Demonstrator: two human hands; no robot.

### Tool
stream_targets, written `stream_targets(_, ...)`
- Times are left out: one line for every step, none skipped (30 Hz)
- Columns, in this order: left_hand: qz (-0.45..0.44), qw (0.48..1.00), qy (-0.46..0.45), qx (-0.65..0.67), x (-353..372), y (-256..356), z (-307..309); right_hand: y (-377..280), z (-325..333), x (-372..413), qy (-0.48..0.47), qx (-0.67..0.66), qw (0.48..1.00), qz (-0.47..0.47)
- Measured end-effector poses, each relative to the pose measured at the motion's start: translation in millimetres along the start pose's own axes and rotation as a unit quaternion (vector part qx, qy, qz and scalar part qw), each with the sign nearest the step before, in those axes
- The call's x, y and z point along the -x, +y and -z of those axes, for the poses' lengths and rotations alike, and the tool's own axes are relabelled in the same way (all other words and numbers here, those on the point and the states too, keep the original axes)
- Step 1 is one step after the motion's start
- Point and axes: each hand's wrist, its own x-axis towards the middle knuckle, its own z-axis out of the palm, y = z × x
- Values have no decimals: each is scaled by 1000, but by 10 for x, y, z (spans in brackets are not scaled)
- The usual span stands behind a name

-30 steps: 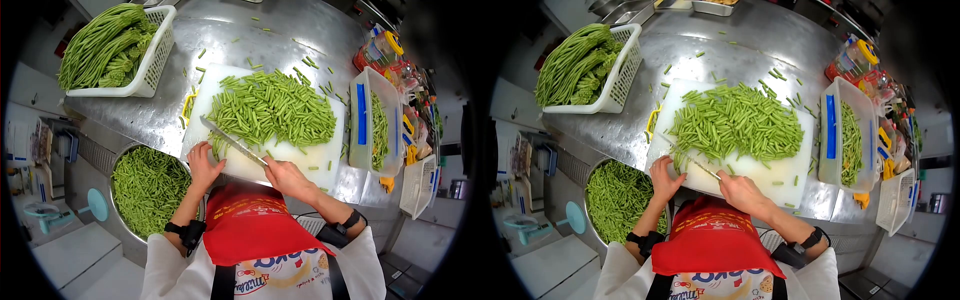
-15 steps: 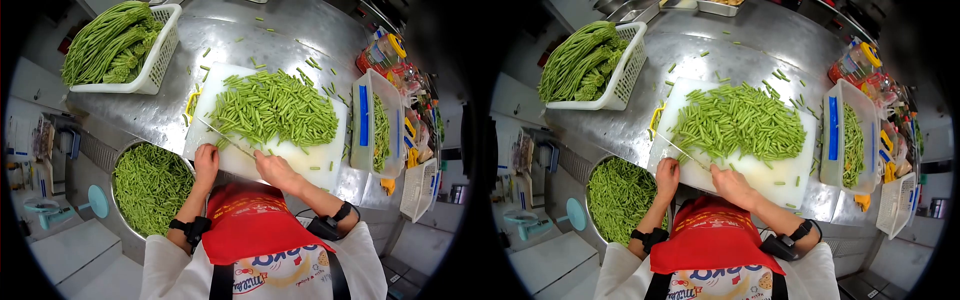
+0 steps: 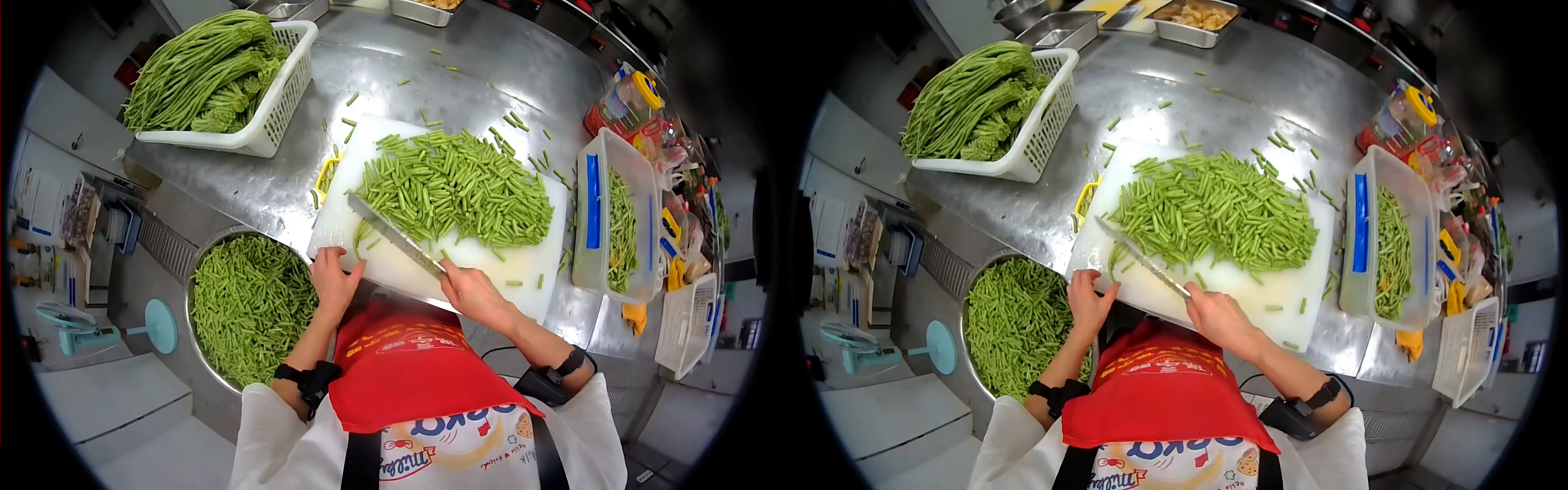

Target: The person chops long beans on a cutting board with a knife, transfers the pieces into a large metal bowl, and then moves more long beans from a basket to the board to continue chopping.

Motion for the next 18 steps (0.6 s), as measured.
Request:
stream_targets(1,999,-17,-32,30,-6,-7,-9,-28,-9,-22,5,1000,-1)
stream_targets(1,999,-18,-37,50,5,-34,-18,-61,-32,-45,10,999,-2)
stream_targets(6,999,-14,-39,51,-4,-69,-21,-89,-58,-68,17,998,-5)
stream_targets(11,999,-8,-39,44,-21,-129,-2,-131,-98,-67,3,998,-1)
stream_targets(17,999,-2,-41,43,-44,-165,4,-139,-121,-68,9,998,-3)
stream_targets(19,999,-3,-41,26,-48,-167,10,-135,-153,-69,16,998,-4)
stream_targets(20,999,-7,-43,17,-58,-160,11,-137,-164,-69,21,997,-5)
stream_targets(19,999,-12,-44,13,-63,-154,18,-139,-137,-54,13,998,-14)
stream_targets(20,999,-12,-39,-11,-63,-155,38,-126,-100,-37,6,999,-23)
stream_targets(21,999,-11,-34,-40,-68,-156,66,-107,-73,-20,-1,999,-31)
stream_targets(24,999,-11,-30,-53,-67,-159,108,-81,-36,-4,-23,999,-47)
stream_targets(15,999,-22,-19,-89,-48,-174,165,-51,30,13,-46,997,-67)
stream_targets(4,999,-34,-7,-176,-16,-206,235,-17,106,33,-68,993,-87)
stream_targets(-10,999,-47,7,-265,32,-243,355,-18,208,81,-121,988,-57)
stream_targets(-42,998,-37,11,-351,92,-283,420,14,308,93,-157,979,-88)
stream_targets(-77,996,-30,19,-451,181,-330,479,63,428,111,-192,968,-121)
stream_targets(-113,993,-23,30,-550,291,-397,529,119,563,131,-227,953,-154)
stream_targets(-132,990,-15,46,-661,430,-441,562,168,694,163,-219,945,-180)
